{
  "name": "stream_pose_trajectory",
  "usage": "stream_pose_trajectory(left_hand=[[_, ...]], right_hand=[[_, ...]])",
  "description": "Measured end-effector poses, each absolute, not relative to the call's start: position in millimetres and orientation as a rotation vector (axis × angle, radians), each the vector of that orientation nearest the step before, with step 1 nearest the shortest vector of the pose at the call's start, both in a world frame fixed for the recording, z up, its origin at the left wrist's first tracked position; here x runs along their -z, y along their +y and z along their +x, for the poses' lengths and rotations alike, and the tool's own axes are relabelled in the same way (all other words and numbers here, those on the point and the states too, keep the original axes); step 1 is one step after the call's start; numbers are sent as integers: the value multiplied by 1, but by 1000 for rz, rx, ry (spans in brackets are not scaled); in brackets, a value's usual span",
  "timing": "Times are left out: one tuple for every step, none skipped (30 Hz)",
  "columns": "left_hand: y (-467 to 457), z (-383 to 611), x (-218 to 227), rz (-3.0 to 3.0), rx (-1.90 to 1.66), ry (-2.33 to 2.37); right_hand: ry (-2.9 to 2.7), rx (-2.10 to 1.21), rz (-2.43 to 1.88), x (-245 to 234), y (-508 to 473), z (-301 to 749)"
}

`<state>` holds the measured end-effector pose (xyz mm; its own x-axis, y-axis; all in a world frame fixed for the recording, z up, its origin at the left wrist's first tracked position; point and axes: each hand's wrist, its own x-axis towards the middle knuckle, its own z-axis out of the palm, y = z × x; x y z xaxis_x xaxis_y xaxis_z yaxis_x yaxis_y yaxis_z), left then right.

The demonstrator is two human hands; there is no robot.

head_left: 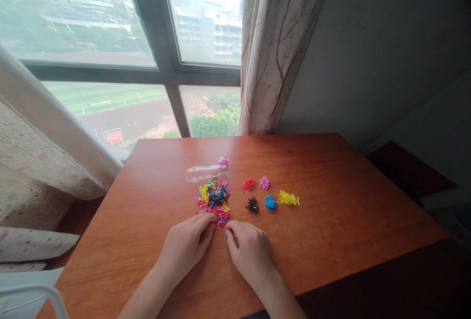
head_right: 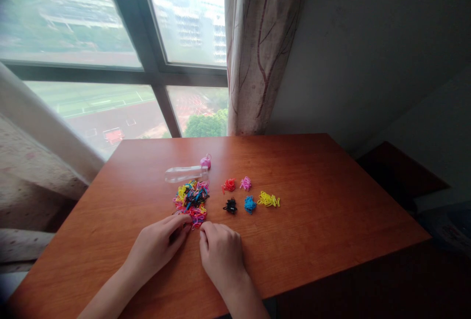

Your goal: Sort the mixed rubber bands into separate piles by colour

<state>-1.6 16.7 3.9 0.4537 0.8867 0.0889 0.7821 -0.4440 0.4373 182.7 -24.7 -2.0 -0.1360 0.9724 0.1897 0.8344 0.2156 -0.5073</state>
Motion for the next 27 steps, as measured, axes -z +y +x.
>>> stream_pose_trajectory(left_hand=[[17,-1,-4,2375,-436,1420],[18,-1,-5,2376,-432,1418],[19,0,-5,2377,-431,1414],[19,0,-6,2380,-430,1410],[19,0,-6,2384,-425,1407],[19,0,-6,2391,-423,1405],[19,0,-5,2399,-420,1406],[19,-1,-5,2405,-419,1406],[19,-1,-5,2408,-423,1406],[19,-2,-5,2405,-434,1404],[18,-3,-5,2396,-449,1399],[18,-4,-5,2381,-468,1392],[17,-5,-5,2361,-490,1384],[16,-6,-6,2337,-520,1379],[16,-7,-7,2310,-550,1375],[15,-8,-9,2280,-581,1372],[14,-8,-10,2247,-612,1365],[13,-8,-12,2211,-642,1357],[13,-8,-14,2172,-667,1345],[13,-8,-15,2135,-688,1330],[13,-7,-17,2105,-700,1317],[14,-7,-18,2085,-704,1310],[15,-6,-20,2077,-693,1316],[16,-6,-21,2082,-667,1335],[17,-6,-23,2095,-628,1363],[18,-6,-25,2112,-573,1387],[19,-5,-26,2130,-512,1405]], right_hand=[[-2024,-382,-1669,2,-25,183],[-2028,-380,-1671,2,-24,183],[-2030,-378,-1673,2,-24,183],[-2031,-377,-1674,2,-24,183],[-2031,-377,-1675,1,-24,183],[-2030,-376,-1675,1,-24,183],[-2028,-375,-1673,1,-24,183],[-2027,-375,-1670,1,-24,183],[-2025,-376,-1668,1,-24,183],[-2024,-377,-1666,1,-24,183],[-2024,-378,-1667,1,-24,183],[-2024,-380,-1667,1,-24,183],[-2027,-382,-1665,1,-24,184],[-2029,-383,-1663,1,-24,184],[-2031,-384,-1659,1,-24,184],[-2032,-385,-1654,1,-24,184],[-2031,-387,-1651,0,-24,184],[-2029,-388,-1650,0,-25,184],[-2027,-390,-1651,0,-25,184],[-2026,-392,-1654,-1,-25,184],[-2026,-394,-1655,-1,-25,184],[-2027,-396,-1657,-1,-24,184],[-2027,-398,-1657,-1,-24,184],[-2028,-401,-1657,-1,-24,184],[-2027,-403,-1655,-1,-24,184],[-2027,-404,-1654,-1,-24,184],[-2026,-405,-1652,0,-24,184]])
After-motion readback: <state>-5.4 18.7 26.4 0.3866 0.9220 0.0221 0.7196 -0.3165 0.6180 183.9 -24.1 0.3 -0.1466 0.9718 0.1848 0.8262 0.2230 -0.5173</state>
